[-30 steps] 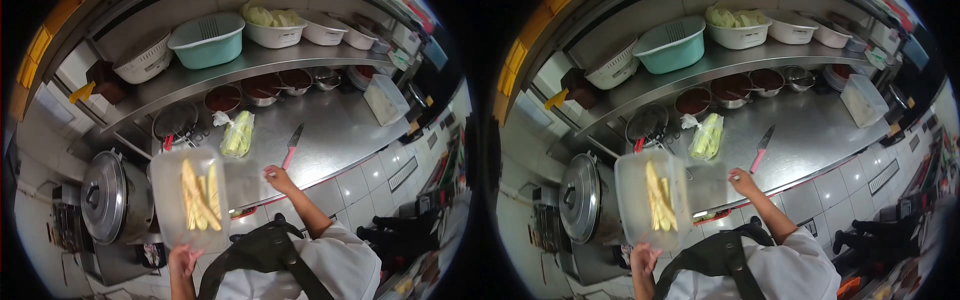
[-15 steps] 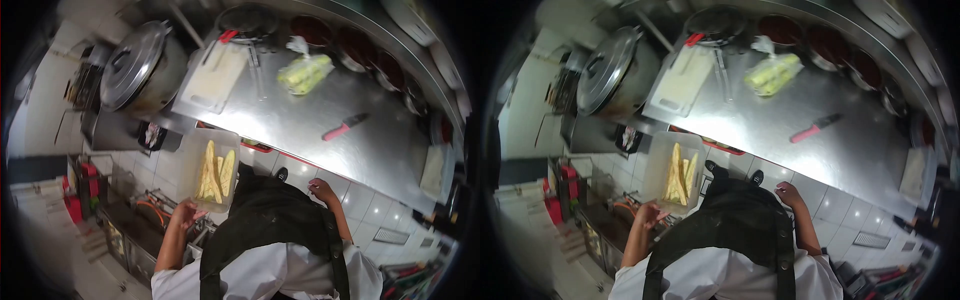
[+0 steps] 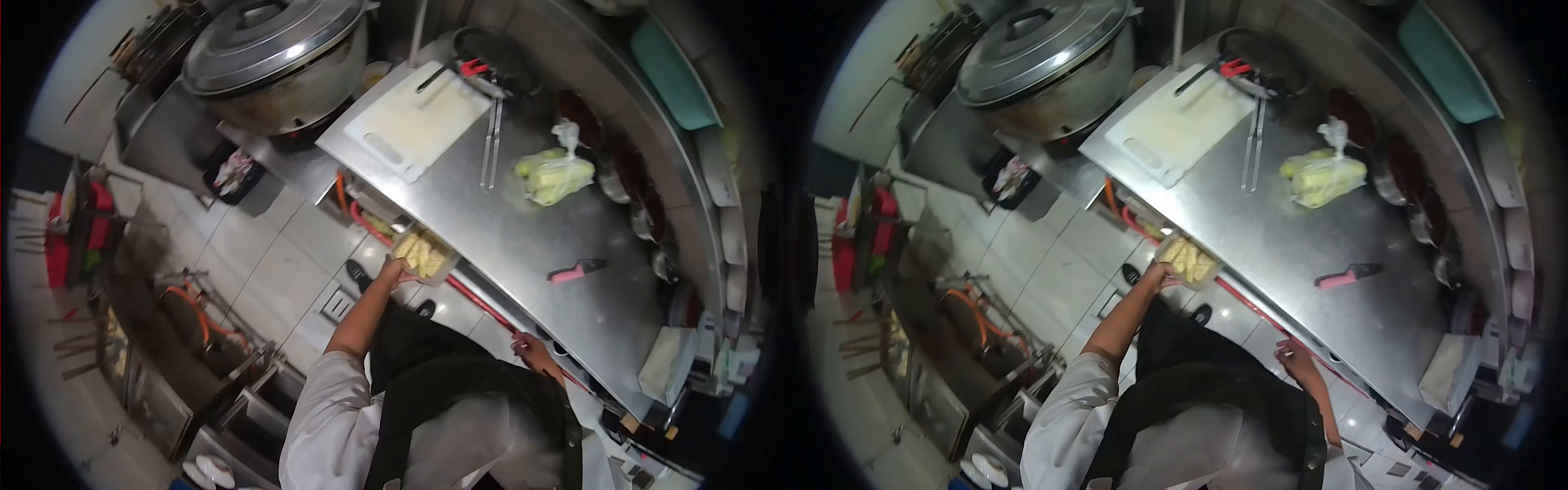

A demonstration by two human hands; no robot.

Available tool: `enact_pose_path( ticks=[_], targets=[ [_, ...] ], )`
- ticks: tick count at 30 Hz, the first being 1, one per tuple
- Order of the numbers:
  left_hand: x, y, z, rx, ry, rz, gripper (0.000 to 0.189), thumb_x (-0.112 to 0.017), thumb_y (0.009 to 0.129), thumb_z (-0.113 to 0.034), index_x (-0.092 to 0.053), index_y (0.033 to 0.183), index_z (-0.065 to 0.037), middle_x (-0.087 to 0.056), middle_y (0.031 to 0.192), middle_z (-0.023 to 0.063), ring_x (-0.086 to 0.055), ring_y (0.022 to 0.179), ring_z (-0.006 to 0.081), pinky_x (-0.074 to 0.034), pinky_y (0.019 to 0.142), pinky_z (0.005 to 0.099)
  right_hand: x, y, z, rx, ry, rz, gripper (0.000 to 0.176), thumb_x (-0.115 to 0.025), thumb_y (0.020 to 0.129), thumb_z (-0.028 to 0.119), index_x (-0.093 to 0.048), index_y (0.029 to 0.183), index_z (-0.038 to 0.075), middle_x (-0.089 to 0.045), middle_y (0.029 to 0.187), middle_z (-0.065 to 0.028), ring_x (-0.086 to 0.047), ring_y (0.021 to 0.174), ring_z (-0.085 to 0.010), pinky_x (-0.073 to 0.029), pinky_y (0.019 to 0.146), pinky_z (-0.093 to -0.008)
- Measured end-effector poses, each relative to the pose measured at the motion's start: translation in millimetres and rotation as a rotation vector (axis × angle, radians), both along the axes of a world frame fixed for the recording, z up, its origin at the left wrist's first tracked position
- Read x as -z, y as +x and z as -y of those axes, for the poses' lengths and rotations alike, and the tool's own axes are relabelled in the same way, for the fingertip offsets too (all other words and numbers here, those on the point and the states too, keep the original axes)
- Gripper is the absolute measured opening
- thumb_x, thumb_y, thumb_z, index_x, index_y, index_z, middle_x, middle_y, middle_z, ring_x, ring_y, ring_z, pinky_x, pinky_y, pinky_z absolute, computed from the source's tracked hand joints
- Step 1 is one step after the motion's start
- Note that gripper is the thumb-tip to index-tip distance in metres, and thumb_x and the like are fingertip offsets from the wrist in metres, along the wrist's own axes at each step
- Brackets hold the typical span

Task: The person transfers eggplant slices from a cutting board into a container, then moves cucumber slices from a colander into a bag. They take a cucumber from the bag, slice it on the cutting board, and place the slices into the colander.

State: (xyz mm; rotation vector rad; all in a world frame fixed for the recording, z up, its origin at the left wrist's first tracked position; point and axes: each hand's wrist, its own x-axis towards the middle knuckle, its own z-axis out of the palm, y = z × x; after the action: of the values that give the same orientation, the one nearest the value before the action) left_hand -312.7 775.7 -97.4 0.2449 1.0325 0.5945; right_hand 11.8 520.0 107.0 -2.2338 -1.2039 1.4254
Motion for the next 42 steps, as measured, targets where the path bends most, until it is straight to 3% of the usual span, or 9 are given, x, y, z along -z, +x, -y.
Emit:
enact_pose_path(
  ticks=[7, 11, 13, 17, 22, 27, 32, 37, 42],
  targets=[
    [85.7, 29.9, -56.0, -0.073, 0.242, 0.294, 0.033, -0.042, 0.087, -0.008, -0.043, 0.119, 0.000, -0.051, 0.114, 0.0151, -0.053, 0.106, 0.0292, -0.047, 0.093, 0.0490, -0.9, -14.0, 50.3, 0.062, 0.079, -0.007, 0.034, -0.065, 0.084, 0.027, -0.058, 0.113, 0.010, -0.065, 0.090, -0.0050, -0.061, 0.075, -0.0147, -0.050, 0.064, -0.0286],
    [54.5, 38.1, -55.7, -0.084, 0.030, 0.313, 0.021, -0.047, 0.086, -0.018, -0.053, 0.101, -0.004, -0.055, 0.100, 0.0103, -0.056, 0.093, 0.0231, -0.054, 0.078, 0.0386, -75.7, -29.2, 15.1, 0.196, 0.213, -0.066, 0.039, -0.064, 0.085, 0.025, -0.057, 0.118, 0.007, -0.065, 0.099, -0.0083, -0.063, 0.084, -0.0158, -0.050, 0.074, -0.0276],
    [104.8, 27.9, -75.8, 0.372, -0.157, 0.514, 0.040, -0.037, 0.093, -0.037, -0.045, 0.118, -0.006, -0.054, 0.104, 0.0133, -0.056, 0.078, 0.0252, -0.052, 0.067, 0.0390, -132.2, -16.1, -7.9, 0.136, 0.514, 0.236, 0.040, -0.070, 0.079, 0.020, -0.058, 0.115, 0.006, -0.063, 0.103, -0.0089, -0.062, 0.088, -0.0187, -0.050, 0.076, -0.0318],
    [78.9, 25.3, -22.3, 0.308, -0.054, -0.314, 0.021, -0.050, 0.089, -0.027, -0.056, 0.097, -0.008, -0.054, 0.081, 0.0043, -0.052, 0.082, 0.0214, -0.044, 0.078, 0.0555, -267.1, 56.7, -58.7, 0.200, 1.098, 0.897, 0.055, -0.078, 0.061, 0.012, -0.057, 0.111, 0.006, -0.053, 0.116, -0.0150, -0.049, 0.114, -0.0317, -0.039, 0.097, -0.0400],
    [36.6, 8.2, -3.3, 0.357, 0.240, -0.554, 0.019, -0.052, 0.089, -0.025, -0.056, 0.095, -0.007, -0.054, 0.083, 0.0045, -0.052, 0.079, 0.0196, -0.045, 0.076, 0.0495, -392.1, 218.7, -101.5, 0.637, 1.006, 1.649, 0.072, -0.079, 0.059, 0.013, -0.046, 0.123, 0.010, -0.046, 0.127, -0.0086, -0.039, 0.123, -0.0295, -0.031, 0.101, -0.0485],
    [-31.1, -12.9, 13.0, 0.244, 0.493, -0.648, 0.017, -0.054, 0.089, -0.023, -0.055, 0.093, -0.006, -0.054, 0.085, 0.0047, -0.051, 0.076, 0.0177, -0.047, 0.074, 0.0435, -390.7, 283.4, -99.1, 0.385, 0.957, 1.630, 0.053, -0.074, 0.061, 0.009, -0.053, 0.109, 0.009, -0.054, 0.108, -0.0066, -0.046, 0.111, -0.0278, -0.031, 0.100, -0.0485],
    [-93.1, -33.6, 24.6, 0.086, 0.721, -0.654, 0.015, -0.055, 0.089, -0.021, -0.055, 0.091, -0.006, -0.054, 0.087, 0.0049, -0.051, 0.073, 0.0158, -0.048, 0.072, 0.0375, -354.0, 199.1, -18.6, 0.183, 1.056, 1.652, 0.031, -0.065, 0.066, 0.006, -0.058, 0.097, 0.010, -0.058, 0.095, -0.0038, -0.051, 0.101, -0.0246, -0.033, 0.093, -0.0426],
    [-130.3, 6.6, 12.2, -0.076, 0.921, -0.165, 0.009, -0.059, 0.088, -0.013, -0.055, 0.088, -0.005, -0.055, 0.084, 0.0031, -0.050, 0.066, 0.0101, -0.045, 0.059, 0.0224, -289.8, 106.7, 47.3, -0.063, 1.051, 1.748, 0.024, -0.063, 0.065, 0.008, -0.058, 0.087, 0.015, -0.058, 0.092, 0.0030, -0.052, 0.093, -0.0165, -0.032, 0.091, -0.0394],
    [-339.4, 139.0, 49.6, 0.650, 0.986, 0.279, 0.071, -0.056, 0.089, -0.028, -0.015, 0.145, -0.015, -0.030, 0.142, 0.0164, -0.042, 0.124, 0.0293, -0.044, 0.094, 0.0436, -238.1, 34.5, 45.4, -0.242, 1.082, 1.600, 0.025, -0.064, 0.069, 0.014, -0.056, 0.090, 0.023, -0.057, 0.093, 0.0073, -0.051, 0.091, -0.0111, -0.029, 0.097, -0.0373]
  ],
)
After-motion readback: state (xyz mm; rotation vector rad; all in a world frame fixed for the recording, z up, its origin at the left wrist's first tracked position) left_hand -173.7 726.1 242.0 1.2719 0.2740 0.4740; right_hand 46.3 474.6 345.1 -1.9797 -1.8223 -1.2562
